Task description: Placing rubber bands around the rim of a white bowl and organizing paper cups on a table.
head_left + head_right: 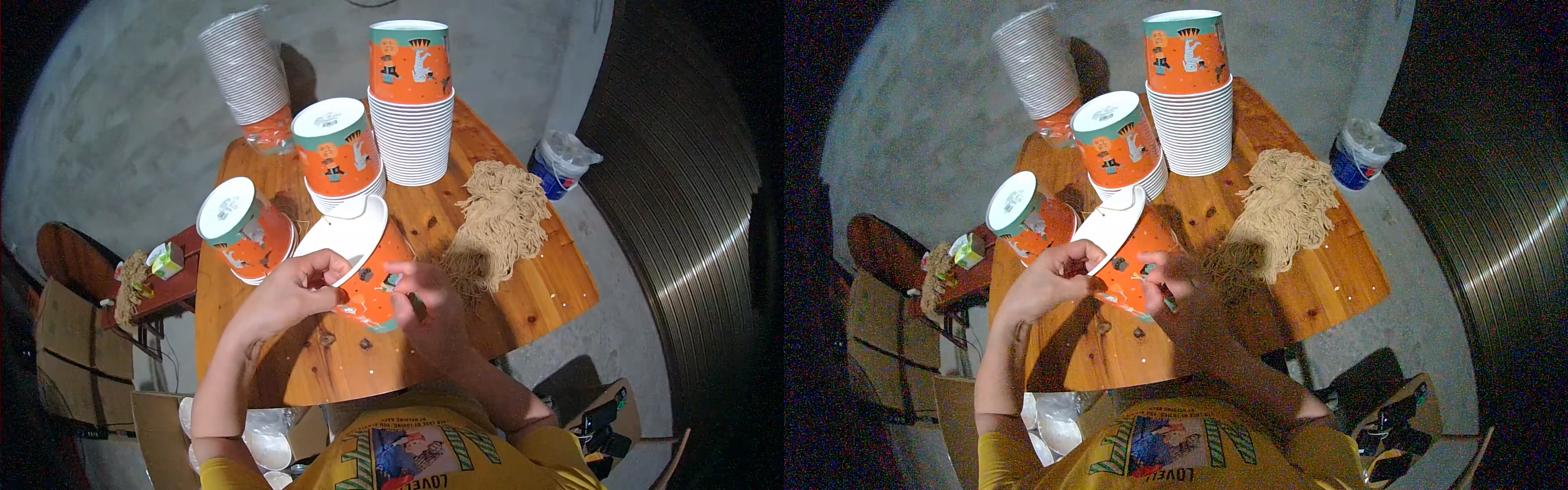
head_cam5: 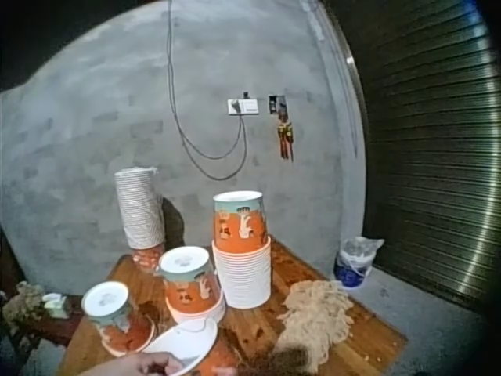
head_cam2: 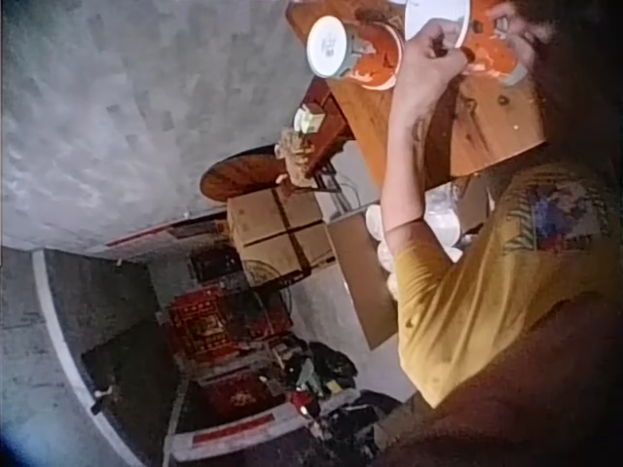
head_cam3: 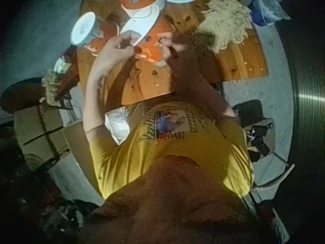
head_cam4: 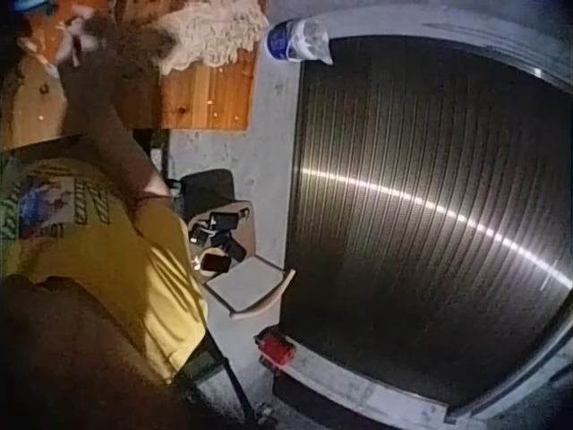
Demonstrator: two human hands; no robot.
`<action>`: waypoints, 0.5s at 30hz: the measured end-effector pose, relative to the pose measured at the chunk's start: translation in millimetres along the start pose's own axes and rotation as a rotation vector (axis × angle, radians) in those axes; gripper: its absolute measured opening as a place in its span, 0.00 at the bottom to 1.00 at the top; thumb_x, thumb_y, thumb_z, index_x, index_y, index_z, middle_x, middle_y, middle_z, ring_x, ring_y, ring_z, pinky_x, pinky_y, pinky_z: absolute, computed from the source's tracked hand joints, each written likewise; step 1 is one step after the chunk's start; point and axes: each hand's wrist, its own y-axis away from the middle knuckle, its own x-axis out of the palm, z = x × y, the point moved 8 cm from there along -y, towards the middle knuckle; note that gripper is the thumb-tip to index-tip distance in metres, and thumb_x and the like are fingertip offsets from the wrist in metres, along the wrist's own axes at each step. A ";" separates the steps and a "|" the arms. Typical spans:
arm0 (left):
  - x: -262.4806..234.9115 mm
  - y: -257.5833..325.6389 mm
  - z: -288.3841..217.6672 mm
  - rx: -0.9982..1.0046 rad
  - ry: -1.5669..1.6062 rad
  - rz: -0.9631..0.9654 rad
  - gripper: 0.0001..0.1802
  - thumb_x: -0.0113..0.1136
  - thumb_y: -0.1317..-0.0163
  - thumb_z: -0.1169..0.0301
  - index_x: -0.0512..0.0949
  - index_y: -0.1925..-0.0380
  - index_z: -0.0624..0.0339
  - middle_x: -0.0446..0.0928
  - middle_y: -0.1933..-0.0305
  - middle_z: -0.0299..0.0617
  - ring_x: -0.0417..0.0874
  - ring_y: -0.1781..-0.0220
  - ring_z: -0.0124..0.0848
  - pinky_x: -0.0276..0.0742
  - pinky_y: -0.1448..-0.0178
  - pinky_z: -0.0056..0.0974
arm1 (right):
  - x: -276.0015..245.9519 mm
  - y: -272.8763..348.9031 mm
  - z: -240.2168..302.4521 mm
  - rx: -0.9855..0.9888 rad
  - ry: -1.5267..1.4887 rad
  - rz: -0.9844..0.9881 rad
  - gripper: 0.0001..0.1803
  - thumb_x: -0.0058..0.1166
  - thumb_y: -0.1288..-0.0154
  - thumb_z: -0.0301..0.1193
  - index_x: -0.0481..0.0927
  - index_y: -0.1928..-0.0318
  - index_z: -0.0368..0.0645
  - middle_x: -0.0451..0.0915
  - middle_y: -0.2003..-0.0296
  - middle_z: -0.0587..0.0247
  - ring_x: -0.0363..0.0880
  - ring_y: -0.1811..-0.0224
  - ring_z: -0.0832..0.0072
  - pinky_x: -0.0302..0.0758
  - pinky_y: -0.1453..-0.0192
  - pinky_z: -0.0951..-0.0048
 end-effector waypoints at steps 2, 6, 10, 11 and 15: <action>-0.2 -2.5 2.6 -0.004 -0.004 0.000 0.12 0.53 0.48 0.81 0.74 0.61 0.64 0.68 0.70 0.27 0.70 0.65 0.16 0.70 0.57 0.25 | -0.1 -0.2 2.9 -0.008 0.028 0.021 0.02 0.51 0.44 0.22 0.72 0.69 0.39 0.78 0.55 0.54 0.76 0.55 0.58 0.72 0.49 0.61; 4.7 -3.1 1.5 0.031 -0.058 -0.003 0.11 0.54 0.48 0.80 0.75 0.62 0.64 0.66 0.71 0.26 0.67 0.68 0.16 0.66 0.61 0.24 | 9.1 0.8 30.8 -0.339 0.112 0.037 0.06 0.52 0.45 0.22 0.72 0.66 0.41 0.78 0.54 0.54 0.77 0.55 0.57 0.73 0.49 0.60; 1.9 -5.1 2.9 0.028 -0.081 -0.016 0.10 0.55 0.47 0.79 0.75 0.62 0.64 0.66 0.71 0.25 0.65 0.69 0.16 0.63 0.64 0.24 | 10.6 0.3 42.6 -0.374 0.167 0.038 0.10 0.53 0.46 0.22 0.69 0.63 0.43 0.78 0.57 0.56 0.77 0.57 0.57 0.74 0.51 0.59; 3.6 -5.8 3.6 0.038 -0.084 0.004 0.10 0.56 0.47 0.79 0.74 0.63 0.64 0.65 0.71 0.26 0.64 0.69 0.16 0.63 0.64 0.24 | 10.8 0.9 42.3 -0.374 0.175 0.050 0.11 0.53 0.46 0.22 0.69 0.62 0.43 0.79 0.59 0.57 0.78 0.59 0.57 0.74 0.53 0.60; 5.7 -5.8 3.8 0.047 -0.095 -0.001 0.09 0.56 0.47 0.78 0.73 0.64 0.64 0.65 0.70 0.26 0.63 0.68 0.15 0.63 0.64 0.24 | 16.4 10.1 28.0 -0.352 0.157 0.095 0.13 0.54 0.46 0.22 0.68 0.60 0.44 0.77 0.65 0.60 0.77 0.63 0.59 0.73 0.57 0.61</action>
